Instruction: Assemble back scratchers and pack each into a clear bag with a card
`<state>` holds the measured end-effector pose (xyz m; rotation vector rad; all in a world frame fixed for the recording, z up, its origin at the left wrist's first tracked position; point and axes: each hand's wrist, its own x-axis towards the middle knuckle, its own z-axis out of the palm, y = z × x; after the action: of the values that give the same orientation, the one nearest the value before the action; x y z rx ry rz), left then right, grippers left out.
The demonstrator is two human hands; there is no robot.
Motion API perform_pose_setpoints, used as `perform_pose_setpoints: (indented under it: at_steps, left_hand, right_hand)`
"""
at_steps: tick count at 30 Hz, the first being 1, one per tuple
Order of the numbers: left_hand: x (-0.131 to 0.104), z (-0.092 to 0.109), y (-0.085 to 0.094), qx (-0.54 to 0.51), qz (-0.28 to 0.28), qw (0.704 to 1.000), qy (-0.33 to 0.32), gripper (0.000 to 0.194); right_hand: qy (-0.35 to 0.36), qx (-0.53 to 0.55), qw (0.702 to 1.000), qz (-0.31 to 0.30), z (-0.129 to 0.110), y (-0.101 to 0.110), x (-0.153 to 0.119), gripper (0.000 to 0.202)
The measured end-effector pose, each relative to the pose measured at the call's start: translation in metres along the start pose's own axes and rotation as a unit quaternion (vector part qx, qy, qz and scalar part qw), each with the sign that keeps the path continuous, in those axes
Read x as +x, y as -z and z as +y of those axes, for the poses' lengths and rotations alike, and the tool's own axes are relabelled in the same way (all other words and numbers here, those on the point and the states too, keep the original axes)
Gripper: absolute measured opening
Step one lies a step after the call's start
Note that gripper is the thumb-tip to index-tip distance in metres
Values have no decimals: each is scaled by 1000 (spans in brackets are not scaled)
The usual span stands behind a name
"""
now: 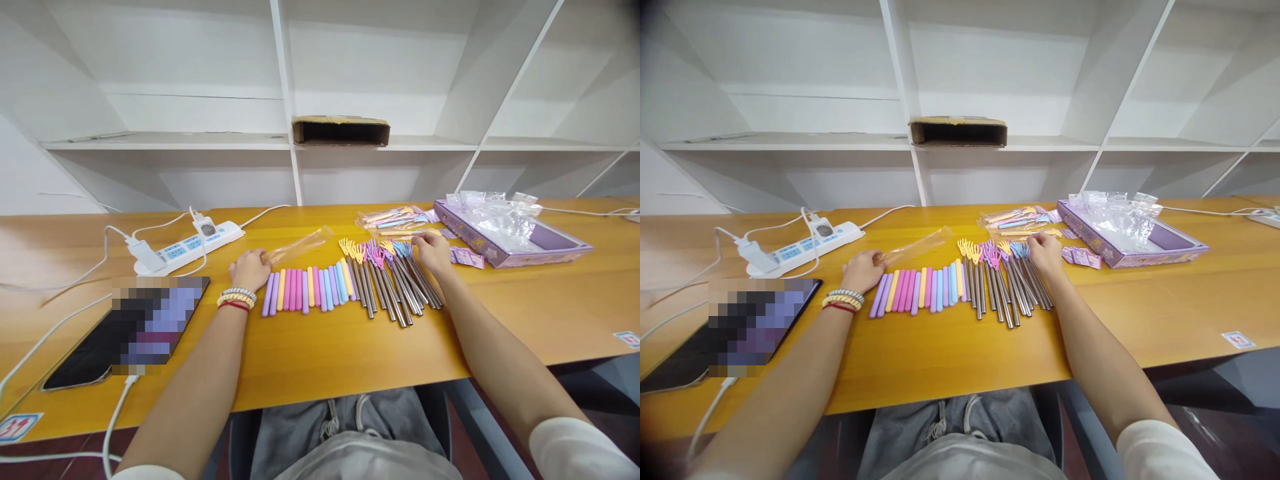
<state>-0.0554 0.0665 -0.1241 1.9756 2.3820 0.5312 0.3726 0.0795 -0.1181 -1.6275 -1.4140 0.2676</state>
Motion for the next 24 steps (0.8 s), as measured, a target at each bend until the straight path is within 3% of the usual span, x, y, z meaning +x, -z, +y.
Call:
perform_pose_setpoints:
  at_steps: [5,10,12,16,22,24]
  left_hand:
    - [0,-4,-2,-9,25,999,-30,37]
    - [-6,6,6,4,89,996,-25,34]
    - [-10,14,11,16,69,997,-33,36]
    - [-16,24,14,21,-24,998,-60,39]
    - [-6,9,9,-25,40,999,-15,40]
    - [-1,0,7,-17,12,1000,10,43]
  right_hand:
    - [18,-6,1000,-4,-6,-7,-5,31]
    - [13,5,1000,-7,-4,-10,-5,33]
    - [6,-7,1000,-8,-4,-9,-5,34]
    - [12,-17,1000,-10,-8,-8,-7,34]
    - [31,-12,999,-13,-17,-6,-12,35]
    - [34,-10,999,-11,-18,-6,-12,35]
